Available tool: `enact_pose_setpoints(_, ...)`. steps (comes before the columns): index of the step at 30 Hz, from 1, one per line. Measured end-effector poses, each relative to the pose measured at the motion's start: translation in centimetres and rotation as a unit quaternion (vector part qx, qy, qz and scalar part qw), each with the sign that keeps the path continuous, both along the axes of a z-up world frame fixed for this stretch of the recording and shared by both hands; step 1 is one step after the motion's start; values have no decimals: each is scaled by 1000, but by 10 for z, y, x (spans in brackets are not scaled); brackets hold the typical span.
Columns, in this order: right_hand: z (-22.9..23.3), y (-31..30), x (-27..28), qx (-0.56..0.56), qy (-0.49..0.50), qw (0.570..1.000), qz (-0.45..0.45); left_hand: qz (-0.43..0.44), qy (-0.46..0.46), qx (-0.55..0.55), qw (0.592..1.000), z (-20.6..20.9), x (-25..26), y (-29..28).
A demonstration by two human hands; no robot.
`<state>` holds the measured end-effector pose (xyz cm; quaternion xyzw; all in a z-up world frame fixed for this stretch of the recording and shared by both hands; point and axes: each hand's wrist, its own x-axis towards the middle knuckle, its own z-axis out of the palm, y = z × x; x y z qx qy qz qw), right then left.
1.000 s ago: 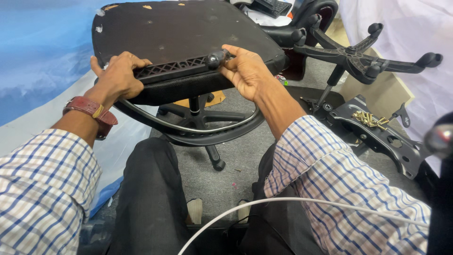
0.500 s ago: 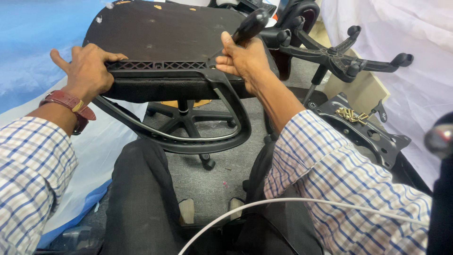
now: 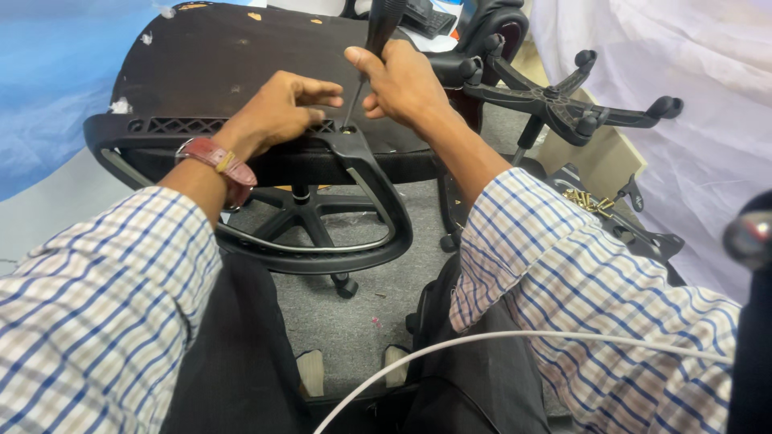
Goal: The person assembles an office chair by attaching the seat base to the seat pan using a screwdriver and screws. They align the components, insert screws, and tighten them to secure the parts together.
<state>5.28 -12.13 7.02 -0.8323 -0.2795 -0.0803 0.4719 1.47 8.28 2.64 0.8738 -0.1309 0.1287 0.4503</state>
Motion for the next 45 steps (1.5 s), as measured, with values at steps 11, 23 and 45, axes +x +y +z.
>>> enact_pose_setpoints(11,17,5,4,-55,6,998,-16,-15,62,-44,997,-2,14,-25)
enact_pose_setpoints(23,20,12,10,-92,29,995,-27,-14,76,-56,995,-9,22,-20)
enact_pose_setpoints(45,20,22,10,-29,-100,989,-101,4,41,-80,996,-14,19,-25)
